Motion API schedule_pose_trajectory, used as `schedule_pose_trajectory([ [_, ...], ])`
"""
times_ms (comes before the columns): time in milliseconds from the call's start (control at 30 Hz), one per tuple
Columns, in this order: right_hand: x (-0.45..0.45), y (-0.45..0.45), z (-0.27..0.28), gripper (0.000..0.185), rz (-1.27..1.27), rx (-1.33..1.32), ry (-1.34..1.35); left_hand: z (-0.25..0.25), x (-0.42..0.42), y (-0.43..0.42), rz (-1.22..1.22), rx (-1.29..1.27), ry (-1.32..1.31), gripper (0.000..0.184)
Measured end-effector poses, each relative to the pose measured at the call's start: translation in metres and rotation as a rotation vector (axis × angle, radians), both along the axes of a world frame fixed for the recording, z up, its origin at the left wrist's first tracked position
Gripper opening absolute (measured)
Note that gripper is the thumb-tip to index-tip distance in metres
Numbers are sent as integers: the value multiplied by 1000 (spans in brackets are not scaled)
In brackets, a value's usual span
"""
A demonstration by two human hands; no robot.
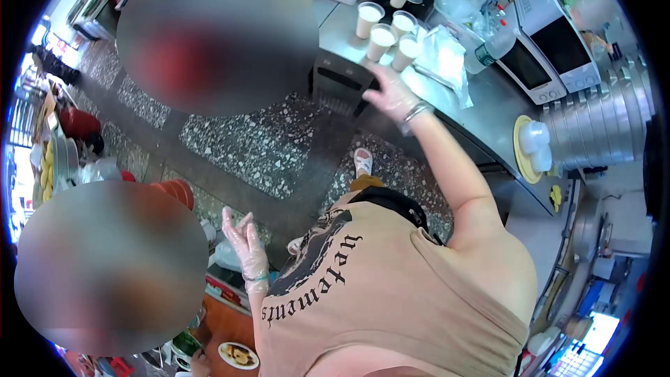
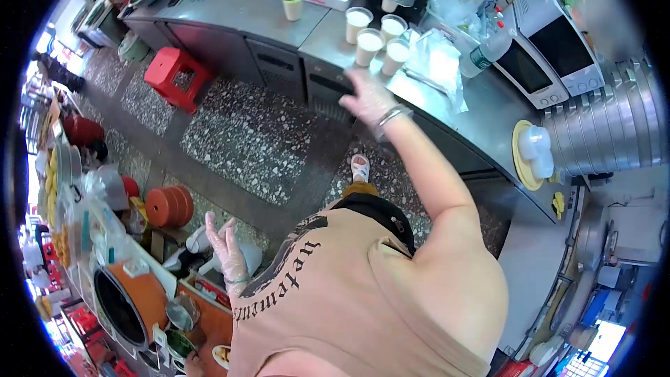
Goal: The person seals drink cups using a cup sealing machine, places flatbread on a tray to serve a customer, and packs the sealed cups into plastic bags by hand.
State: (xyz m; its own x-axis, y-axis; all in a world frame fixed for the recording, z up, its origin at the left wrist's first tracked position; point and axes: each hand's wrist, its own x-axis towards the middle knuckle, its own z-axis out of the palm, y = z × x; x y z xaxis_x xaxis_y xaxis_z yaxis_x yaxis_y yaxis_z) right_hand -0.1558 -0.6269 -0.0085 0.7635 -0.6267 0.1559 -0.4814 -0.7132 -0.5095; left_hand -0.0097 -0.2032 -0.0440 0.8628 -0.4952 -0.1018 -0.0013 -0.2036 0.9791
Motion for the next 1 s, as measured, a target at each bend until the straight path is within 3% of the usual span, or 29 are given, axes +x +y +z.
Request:
schedule_pose_trajectory([
  [133, -51, -184, -9, 65, -179, -203, 66, -19, -14, -129, -122, 41, -102, 59],
  [333, -34, -350, -26, 76, -267, -31, 343, 14, -33, -318, -382, 33, -112, 67],
  [400, -23, -379, -20, 76, -363, -18, 159, 24, -26, -361, -442, 52, -188, 67],
  [533, 35, -444, -10, 82, -427, -49, 121, 23, -6, -420, -478, 60, -116, 66],
  [633, 80, -491, -11, 99, -524, -35, 293, 16, 8, -460, -617, 39, -25, 63],
  [833, 121, -522, 6, 90, -681, 55, 592, 11, 98, -535, -779, 19, -22, 61],
  [1000, 133, -543, -10, 103, -666, 14, 731, 21, 177, -550, -724, 30, 9, 57],
])
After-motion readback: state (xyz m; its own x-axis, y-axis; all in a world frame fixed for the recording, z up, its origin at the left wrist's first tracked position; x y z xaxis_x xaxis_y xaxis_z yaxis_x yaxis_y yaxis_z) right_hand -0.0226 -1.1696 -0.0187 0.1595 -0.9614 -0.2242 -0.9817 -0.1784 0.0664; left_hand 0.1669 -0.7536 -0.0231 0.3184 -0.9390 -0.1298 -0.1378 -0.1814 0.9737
